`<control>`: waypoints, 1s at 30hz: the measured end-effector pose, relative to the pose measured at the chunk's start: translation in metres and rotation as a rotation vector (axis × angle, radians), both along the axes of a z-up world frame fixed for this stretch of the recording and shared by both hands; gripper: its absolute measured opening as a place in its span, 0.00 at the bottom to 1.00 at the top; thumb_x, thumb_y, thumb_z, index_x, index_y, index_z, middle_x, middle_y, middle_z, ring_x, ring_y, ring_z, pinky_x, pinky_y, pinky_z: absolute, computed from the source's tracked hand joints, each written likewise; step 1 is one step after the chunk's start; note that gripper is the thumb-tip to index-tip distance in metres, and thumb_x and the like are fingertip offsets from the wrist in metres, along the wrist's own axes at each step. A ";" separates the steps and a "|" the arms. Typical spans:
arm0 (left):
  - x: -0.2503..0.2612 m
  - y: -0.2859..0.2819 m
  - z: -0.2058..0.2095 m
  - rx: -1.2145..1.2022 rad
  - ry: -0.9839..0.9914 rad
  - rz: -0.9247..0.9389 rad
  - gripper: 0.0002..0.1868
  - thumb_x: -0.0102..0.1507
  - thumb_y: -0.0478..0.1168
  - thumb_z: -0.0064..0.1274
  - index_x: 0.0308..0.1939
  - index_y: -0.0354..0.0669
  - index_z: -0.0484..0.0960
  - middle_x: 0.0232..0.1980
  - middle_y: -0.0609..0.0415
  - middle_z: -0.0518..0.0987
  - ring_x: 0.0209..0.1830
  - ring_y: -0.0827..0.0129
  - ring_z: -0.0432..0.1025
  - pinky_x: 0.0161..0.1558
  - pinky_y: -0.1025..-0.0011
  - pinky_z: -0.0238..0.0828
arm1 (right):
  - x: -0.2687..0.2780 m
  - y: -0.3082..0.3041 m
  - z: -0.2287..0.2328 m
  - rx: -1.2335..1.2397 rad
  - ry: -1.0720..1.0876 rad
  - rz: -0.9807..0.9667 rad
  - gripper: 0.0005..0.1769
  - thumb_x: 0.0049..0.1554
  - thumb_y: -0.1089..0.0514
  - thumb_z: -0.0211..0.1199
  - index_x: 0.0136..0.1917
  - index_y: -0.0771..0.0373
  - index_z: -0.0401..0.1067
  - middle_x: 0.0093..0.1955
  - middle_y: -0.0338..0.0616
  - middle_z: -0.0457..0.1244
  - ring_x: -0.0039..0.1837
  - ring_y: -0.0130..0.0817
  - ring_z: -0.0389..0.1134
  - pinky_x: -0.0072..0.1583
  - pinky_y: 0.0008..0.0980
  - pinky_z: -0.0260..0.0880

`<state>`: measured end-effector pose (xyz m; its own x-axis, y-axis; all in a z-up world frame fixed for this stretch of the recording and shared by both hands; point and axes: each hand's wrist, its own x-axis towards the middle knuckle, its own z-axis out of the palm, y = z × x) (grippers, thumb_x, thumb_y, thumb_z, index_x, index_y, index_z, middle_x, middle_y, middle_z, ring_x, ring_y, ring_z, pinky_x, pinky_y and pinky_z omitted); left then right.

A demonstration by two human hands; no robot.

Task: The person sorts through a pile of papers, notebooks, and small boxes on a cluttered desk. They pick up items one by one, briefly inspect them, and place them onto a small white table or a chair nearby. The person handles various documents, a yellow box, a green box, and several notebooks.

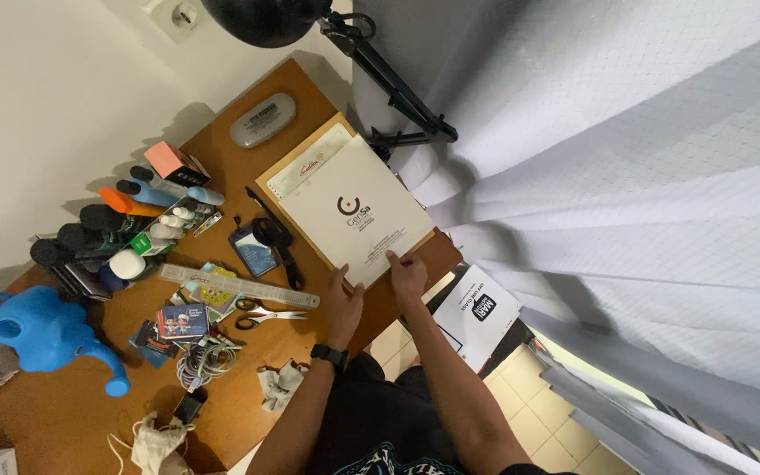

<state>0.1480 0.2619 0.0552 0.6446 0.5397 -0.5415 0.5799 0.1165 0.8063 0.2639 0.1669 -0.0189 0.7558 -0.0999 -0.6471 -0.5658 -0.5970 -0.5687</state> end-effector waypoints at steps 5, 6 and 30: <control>0.005 -0.008 0.046 -0.116 0.039 0.222 0.40 0.70 0.52 0.49 0.79 0.38 0.51 0.80 0.31 0.52 0.78 0.44 0.53 0.73 0.45 0.56 | -0.017 -0.027 0.041 0.348 -0.019 -0.133 0.19 0.56 0.50 0.72 0.50 0.65 0.70 0.45 0.48 0.64 0.45 0.40 0.69 0.43 0.36 0.73; 0.005 -0.011 0.053 -0.164 0.018 0.309 0.43 0.70 0.54 0.51 0.79 0.36 0.50 0.79 0.30 0.52 0.78 0.43 0.52 0.73 0.44 0.54 | -0.023 -0.028 0.080 0.526 0.011 -0.215 0.20 0.56 0.59 0.71 0.56 0.68 0.67 0.48 0.46 0.60 0.46 0.40 0.66 0.44 0.36 0.75; -0.071 -0.128 -0.058 0.025 -0.294 0.600 0.16 0.69 0.35 0.55 0.61 0.37 0.79 0.53 0.48 0.78 0.52 0.66 0.71 0.53 0.63 0.72 | -0.082 -0.173 0.046 0.635 0.072 -0.009 0.22 0.57 0.50 0.72 0.56 0.67 0.70 0.43 0.52 0.69 0.37 0.38 0.73 0.37 0.30 0.76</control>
